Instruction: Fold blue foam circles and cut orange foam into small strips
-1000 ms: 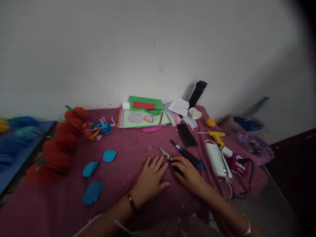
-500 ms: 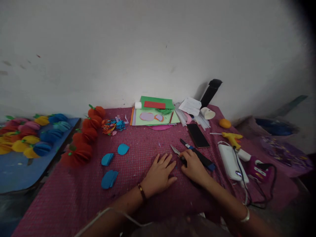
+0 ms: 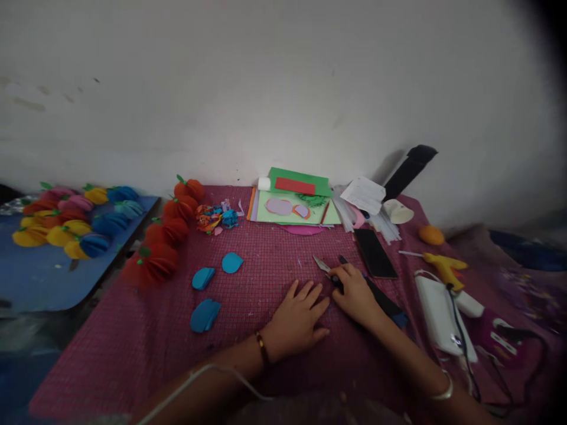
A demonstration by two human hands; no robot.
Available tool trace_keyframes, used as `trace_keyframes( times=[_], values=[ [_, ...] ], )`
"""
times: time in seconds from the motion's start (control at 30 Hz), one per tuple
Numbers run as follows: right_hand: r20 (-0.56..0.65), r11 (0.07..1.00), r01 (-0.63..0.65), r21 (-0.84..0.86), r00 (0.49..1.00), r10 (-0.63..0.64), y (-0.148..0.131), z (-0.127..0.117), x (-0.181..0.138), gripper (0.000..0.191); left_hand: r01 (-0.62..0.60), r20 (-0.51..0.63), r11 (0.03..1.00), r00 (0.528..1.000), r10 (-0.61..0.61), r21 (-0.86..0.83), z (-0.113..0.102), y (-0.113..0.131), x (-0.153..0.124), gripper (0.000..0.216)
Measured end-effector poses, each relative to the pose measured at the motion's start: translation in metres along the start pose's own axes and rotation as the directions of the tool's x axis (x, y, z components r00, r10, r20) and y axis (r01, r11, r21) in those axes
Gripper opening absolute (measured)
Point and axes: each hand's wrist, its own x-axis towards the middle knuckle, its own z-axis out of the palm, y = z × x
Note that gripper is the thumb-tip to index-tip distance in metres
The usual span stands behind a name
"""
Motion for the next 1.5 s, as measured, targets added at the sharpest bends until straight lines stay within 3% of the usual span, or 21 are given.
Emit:
trace_keyframes(
  times=[0.17,0.27,0.4,0.47,0.7,0.87,0.97,1.03,1.17,1.5],
  values=[
    [-0.087,0.981,0.074,0.178,0.994,-0.059,-0.016,-0.012,-0.003,0.013,0.015,0.001,1.0,1.0,-0.015,-0.026,-0.001,0.001,0.001,0.063],
    [-0.009,0.935,0.085,0.345,0.996,-0.088,-0.037,-0.019,-0.001,0.019,0.007,-0.027,0.997,1.0,-0.009,-0.073,-0.002,0.0,0.003,0.058],
    [0.08,0.872,0.081,0.483,0.987,-0.136,-0.061,-0.011,0.006,0.027,-0.081,-0.169,0.98,0.984,0.05,-0.179,-0.006,-0.004,0.004,0.025],
    [0.1,0.822,0.043,0.568,0.988,-0.121,-0.067,-0.003,0.01,0.026,-0.117,-0.26,0.97,0.964,0.06,-0.213,-0.008,-0.006,0.003,0.023],
    [0.24,0.483,-0.185,0.856,0.969,-0.054,-0.065,0.017,0.01,0.017,-0.061,-0.481,0.945,0.87,-0.106,-0.32,-0.011,-0.013,-0.001,0.017],
    [0.393,0.22,-0.39,0.894,0.919,0.028,-0.065,0.017,0.008,0.019,0.042,-0.451,0.952,0.874,-0.182,-0.303,-0.012,-0.021,0.002,0.019],
    [0.439,-0.013,-0.439,0.898,0.898,0.005,-0.066,0.02,0.007,0.024,0.082,-0.442,0.932,0.863,-0.244,-0.354,-0.012,-0.024,0.004,0.019],
    [0.458,-0.101,-0.456,0.884,0.889,0.002,-0.067,0.022,0.007,0.027,0.103,-0.43,0.897,0.851,-0.303,-0.429,-0.012,-0.024,0.005,0.017],
    [0.469,-0.145,-0.462,0.875,0.883,0.016,-0.068,0.024,0.007,0.035,0.086,-0.414,0.814,0.828,-0.379,-0.574,-0.013,-0.02,0.006,0.015],
    [0.46,-0.172,-0.452,0.876,0.888,0.008,-0.065,0.026,0.006,0.031,0.11,-0.38,0.763,0.816,-0.436,-0.637,-0.018,-0.015,0.006,0.019]
  ],
)
